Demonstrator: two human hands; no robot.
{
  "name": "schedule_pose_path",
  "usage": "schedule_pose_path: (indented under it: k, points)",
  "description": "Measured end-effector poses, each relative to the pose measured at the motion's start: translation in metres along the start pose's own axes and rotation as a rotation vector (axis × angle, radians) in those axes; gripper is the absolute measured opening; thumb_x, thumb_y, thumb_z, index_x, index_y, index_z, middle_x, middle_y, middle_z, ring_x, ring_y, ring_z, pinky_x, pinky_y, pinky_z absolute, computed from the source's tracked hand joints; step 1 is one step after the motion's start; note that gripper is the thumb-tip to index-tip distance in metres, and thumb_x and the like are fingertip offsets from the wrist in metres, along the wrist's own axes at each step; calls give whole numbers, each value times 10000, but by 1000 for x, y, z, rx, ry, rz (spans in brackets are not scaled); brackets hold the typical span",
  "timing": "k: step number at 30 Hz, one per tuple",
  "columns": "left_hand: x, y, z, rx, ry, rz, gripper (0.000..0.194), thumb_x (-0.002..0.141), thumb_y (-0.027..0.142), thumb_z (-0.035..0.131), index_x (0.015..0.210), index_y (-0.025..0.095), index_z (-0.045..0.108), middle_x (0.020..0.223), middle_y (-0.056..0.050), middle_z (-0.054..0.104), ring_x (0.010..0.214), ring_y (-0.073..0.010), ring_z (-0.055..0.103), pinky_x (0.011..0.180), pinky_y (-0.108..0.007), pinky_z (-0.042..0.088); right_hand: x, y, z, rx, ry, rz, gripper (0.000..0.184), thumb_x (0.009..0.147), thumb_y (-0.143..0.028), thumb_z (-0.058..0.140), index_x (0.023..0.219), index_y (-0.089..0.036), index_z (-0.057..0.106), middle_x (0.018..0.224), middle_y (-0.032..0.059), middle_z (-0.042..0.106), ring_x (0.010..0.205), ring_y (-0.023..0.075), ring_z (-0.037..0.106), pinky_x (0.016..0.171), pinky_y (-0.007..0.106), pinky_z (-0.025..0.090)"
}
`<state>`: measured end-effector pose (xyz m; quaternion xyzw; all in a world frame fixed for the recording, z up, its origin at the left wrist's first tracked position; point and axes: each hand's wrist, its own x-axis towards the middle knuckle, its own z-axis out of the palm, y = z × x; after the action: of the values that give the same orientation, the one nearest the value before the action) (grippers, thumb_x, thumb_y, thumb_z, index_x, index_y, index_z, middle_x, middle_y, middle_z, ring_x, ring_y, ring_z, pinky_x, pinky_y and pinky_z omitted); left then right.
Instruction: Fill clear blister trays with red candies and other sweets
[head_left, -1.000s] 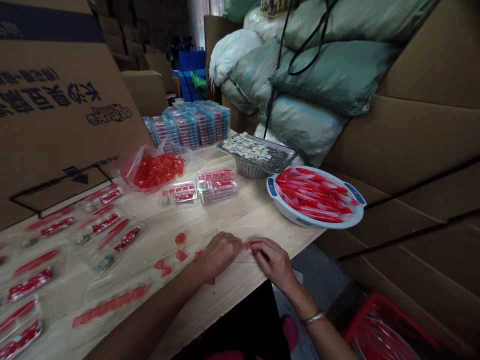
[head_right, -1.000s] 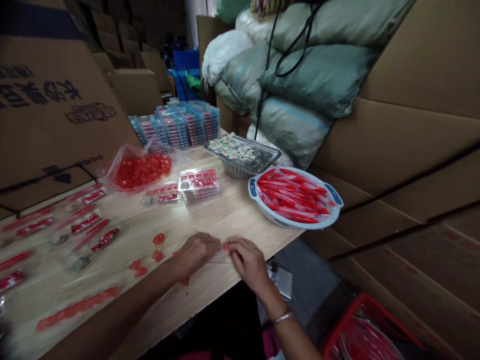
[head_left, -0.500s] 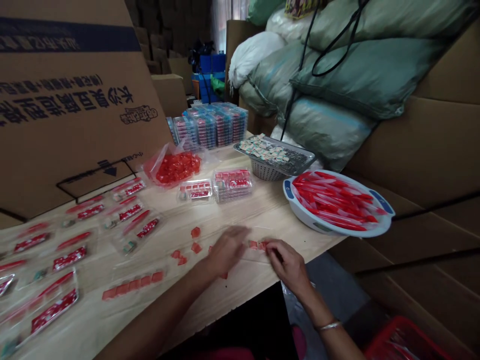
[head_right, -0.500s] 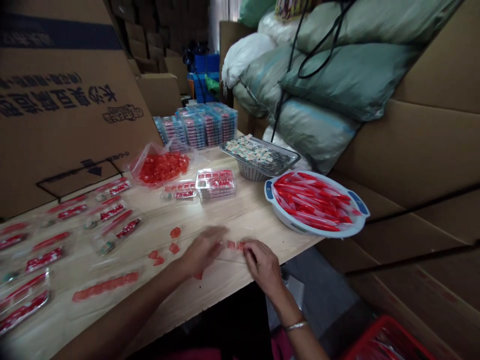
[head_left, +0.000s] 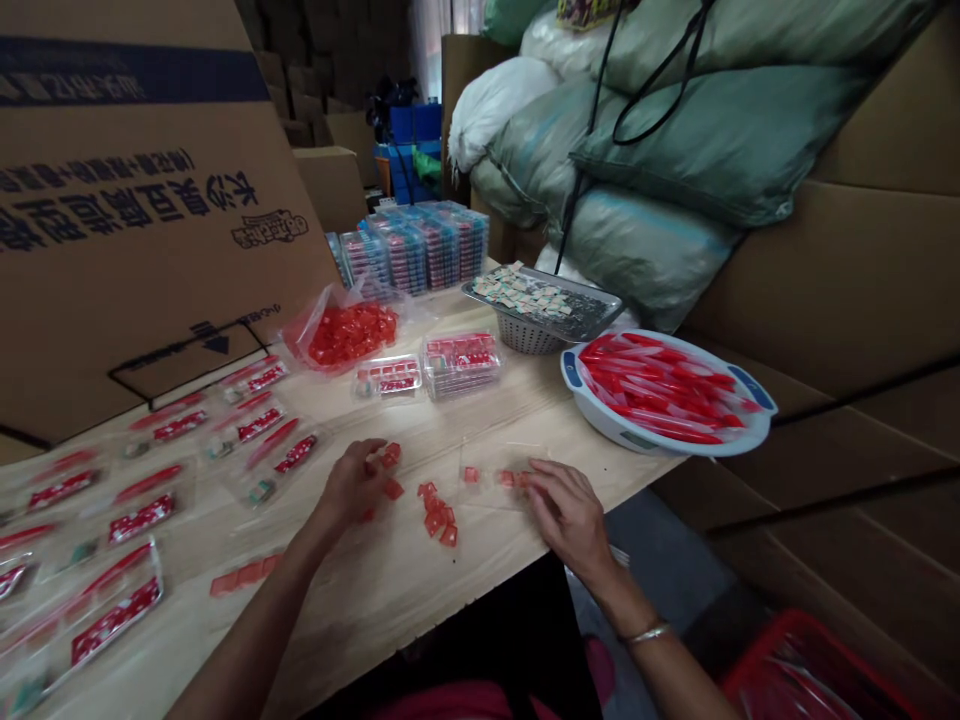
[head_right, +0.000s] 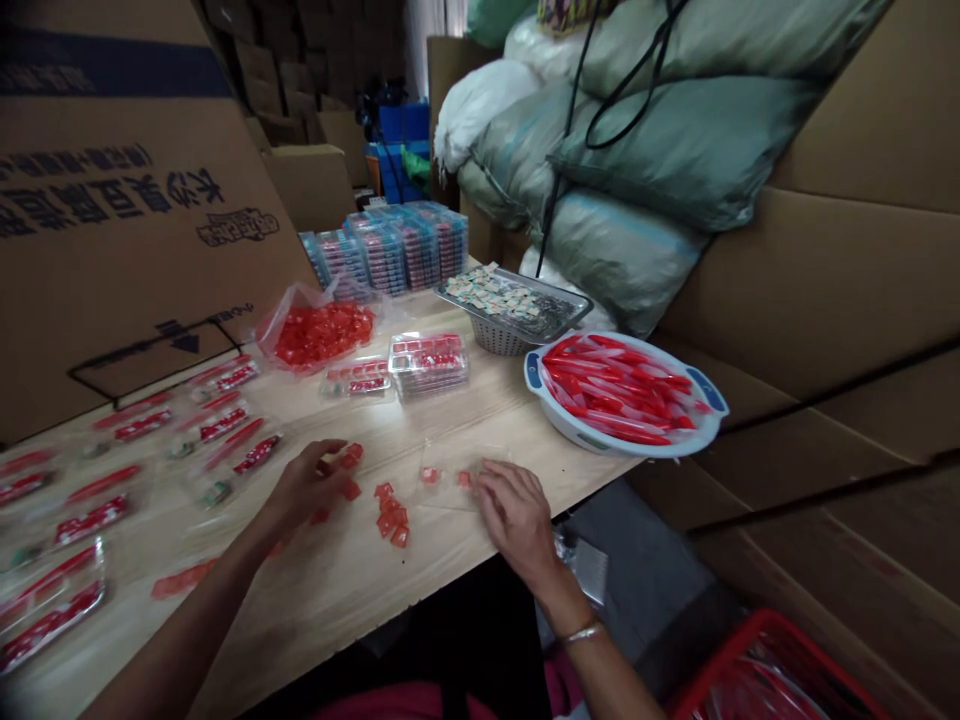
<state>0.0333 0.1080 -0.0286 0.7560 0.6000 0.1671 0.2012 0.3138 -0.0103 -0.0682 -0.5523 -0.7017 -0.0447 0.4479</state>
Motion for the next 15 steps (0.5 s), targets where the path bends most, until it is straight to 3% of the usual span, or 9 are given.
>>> schedule_pose_path:
  k: [2, 5, 10, 13, 15]
  points:
    - [4, 2, 3, 2, -1, 30, 224, 772, 222, 536, 969, 198, 640, 729, 11, 650, 600, -140, 603, 574, -243, 450, 13, -15, 9, 56, -75, -42, 179, 913, -151, 489, 1004, -200, 635, 997, 72, 689, 932, 195, 612, 818, 348, 441]
    - [8, 6, 6, 29, 24, 68, 152, 769, 170, 506, 819, 184, 648, 730, -19, 648, 651, -169, 610, 632, -283, 471, 40, -40, 33, 106, -287, -125, 139, 904, -142, 528, 935, -193, 653, 935, 46, 698, 876, 174, 608, 790, 311, 417]
    - [-9, 9, 9, 55, 125, 252, 197, 745, 143, 545, 896, 189, 664, 1057, -97, 641, 993, -251, 584, 875, -402, 472, 76, -58, 70, 41, -641, -255, 121, 864, -114, 575, 786, -166, 652, 822, 38, 688, 816, 169, 604, 769, 287, 390]
    - [-28, 11, 11, 1, 191, 421, 179, 754, 153, 557, 887, 203, 666, 1073, -98, 651, 1012, -264, 583, 883, -440, 481, 77, -59, 73, 67, -649, -210, 91, 839, -102, 585, 807, -157, 650, 841, 47, 684, 816, 172, 606, 769, 282, 393]
    - [-38, 15, 14, -90, 159, 425, 193, 765, 173, 558, 930, 210, 649, 1024, -79, 671, 961, -238, 614, 838, -403, 511, 72, -60, 69, 133, -581, -107, 109, 823, -85, 584, 855, -168, 647, 856, 35, 678, 816, 163, 606, 756, 264, 401]
